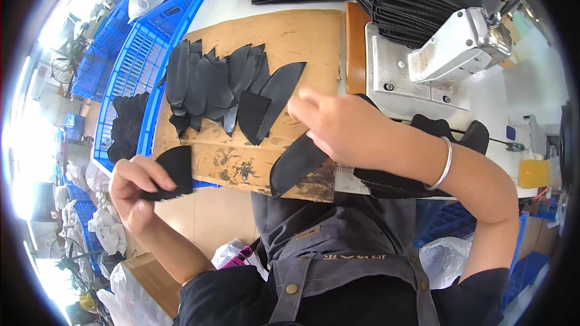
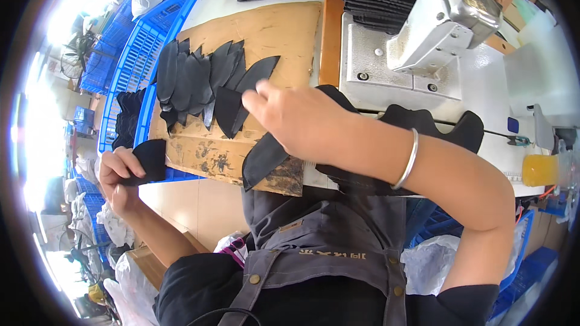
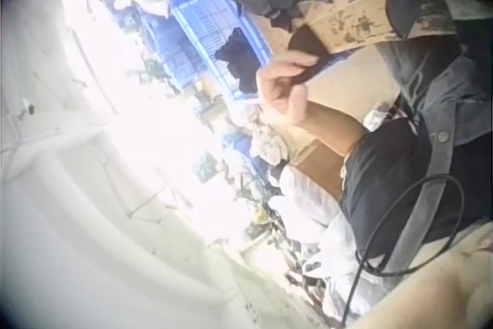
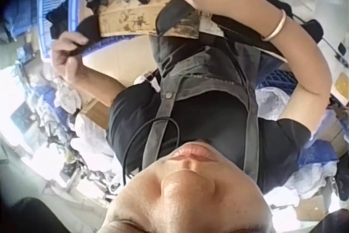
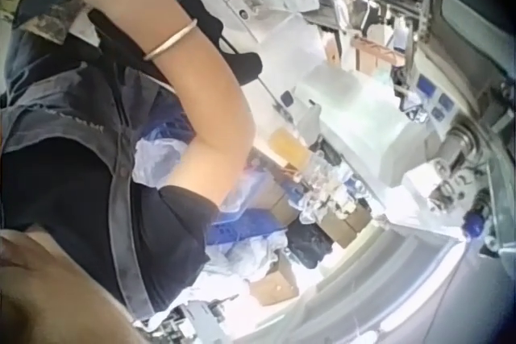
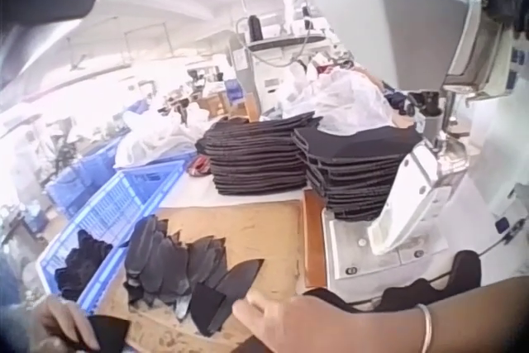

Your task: Aligning and layering black fabric and mesh components to assemble a shoe upper at an industrial workstation.

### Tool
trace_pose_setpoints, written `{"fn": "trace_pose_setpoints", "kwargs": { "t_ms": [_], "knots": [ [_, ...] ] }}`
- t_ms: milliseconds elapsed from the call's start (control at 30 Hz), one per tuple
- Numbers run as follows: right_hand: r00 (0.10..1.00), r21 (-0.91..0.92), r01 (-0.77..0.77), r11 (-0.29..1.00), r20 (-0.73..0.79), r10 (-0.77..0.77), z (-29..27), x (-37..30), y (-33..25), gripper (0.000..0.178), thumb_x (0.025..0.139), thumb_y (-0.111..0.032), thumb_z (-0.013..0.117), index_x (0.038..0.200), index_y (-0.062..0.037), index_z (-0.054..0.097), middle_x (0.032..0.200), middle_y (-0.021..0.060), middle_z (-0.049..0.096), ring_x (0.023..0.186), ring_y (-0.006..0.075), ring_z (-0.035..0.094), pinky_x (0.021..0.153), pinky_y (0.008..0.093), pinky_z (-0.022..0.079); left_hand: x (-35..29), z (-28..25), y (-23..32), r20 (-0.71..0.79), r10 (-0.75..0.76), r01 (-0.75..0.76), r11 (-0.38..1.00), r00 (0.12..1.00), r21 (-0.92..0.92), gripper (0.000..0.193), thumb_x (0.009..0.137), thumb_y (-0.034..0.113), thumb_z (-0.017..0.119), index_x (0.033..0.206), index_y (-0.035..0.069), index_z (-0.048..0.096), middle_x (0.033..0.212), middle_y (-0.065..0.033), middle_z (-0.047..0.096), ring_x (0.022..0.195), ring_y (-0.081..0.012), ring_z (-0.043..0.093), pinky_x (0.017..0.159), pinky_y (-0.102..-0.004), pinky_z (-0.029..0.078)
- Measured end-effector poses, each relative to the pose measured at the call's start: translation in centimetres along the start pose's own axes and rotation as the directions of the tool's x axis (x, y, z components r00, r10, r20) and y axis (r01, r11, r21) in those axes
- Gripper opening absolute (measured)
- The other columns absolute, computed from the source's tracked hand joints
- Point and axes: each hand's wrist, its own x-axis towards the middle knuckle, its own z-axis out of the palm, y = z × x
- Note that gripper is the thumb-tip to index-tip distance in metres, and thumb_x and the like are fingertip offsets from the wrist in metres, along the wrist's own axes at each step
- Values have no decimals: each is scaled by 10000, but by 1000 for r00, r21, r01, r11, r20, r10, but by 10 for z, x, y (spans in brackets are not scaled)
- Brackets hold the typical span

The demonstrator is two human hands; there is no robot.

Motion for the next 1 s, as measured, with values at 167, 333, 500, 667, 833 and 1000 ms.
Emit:
{"fn": "trace_pose_setpoints", "kwargs": {
  "t_ms": [167, 333, 500, 667, 833, 1000],
  "knots": [
    [964, 482, 261, 836, -168, -204, -24, -17, 1, 491, 777, -9, 654, 1240, 7, 494, 1165, 121, 598, 984, 219, 640, 892, 301, 488, 71, 80, -8, 287, 344, -129, 811, 894, -570, 511, 805, 460, 751, 916, -20, 615, 880, -214, 664, 709, -260, 655, 676, -320, 528],
    [980, 920, -200, 338, 195, 49, -61, -88, -1, 413, 815, -76, 737, 1178, 7, 559, 1045, 61, 668, 934, 99, 598, 849, 247, 492, 100, 137, 17, 288, 152, -9, 897, 946, -442, 252, 674, 66, 842, 795, -49, 653, 728, -163, 672, 679, -243, 670, 643, -280, 520],
    [863, 787, -406, 464, 163, 478, -73, -158, 6, 330, 815, -89, 725, 1099, 22, 597, 981, 67, 672, 879, 106, 602, 805, 259, 491, 116, 197, 9, 505, -265, 336, 940, 822, -54, 440, 744, -123, 697, 1165, -73, 580, 1001, -117, 627, 789, -63, 559, 732, -200, 475],
    [806, 487, -523, 699, 15, 592, -66, -189, 3, 330, 789, -120, 745, 1054, 19, 606, 912, 96, 665, 849, 128, 608, 801, 274, 481, 129, 235, -16, 753, -444, 561, 819, 486, 121, 293, 841, -2, 702, 1115, -40, 604, 851, 30, 592, 703, 2, 498, 615, -156, 426],
    [819, 426, -484, 764, -85, 567, -48, -198, 8, 313, 784, -118, 743, 1028, 14, 599, 889, 145, 660, 815, 229, 642, 759, 300, 488, 130, 250, -8, 752, -440, 351, 890, 491, 291, 240, 848, 158, 740, 809, -14, 576, 643, 71, 469, 570, 2, 393, 478, -197, 319],
    [784, 404, -555, 727, -40, 620, -45, -193, 8, 296, 772, -121, 753, 981, 9, 589, 856, 161, 650, 777, 323, 644, 693, 329, 489, 122, 257, -7, 635, -429, 214, 896, 643, 389, 346, 773, 212, 797, 772, -12, 534, 593, 3, 412, 553, -43, 334, 470, -263, 297]
  ]
}}
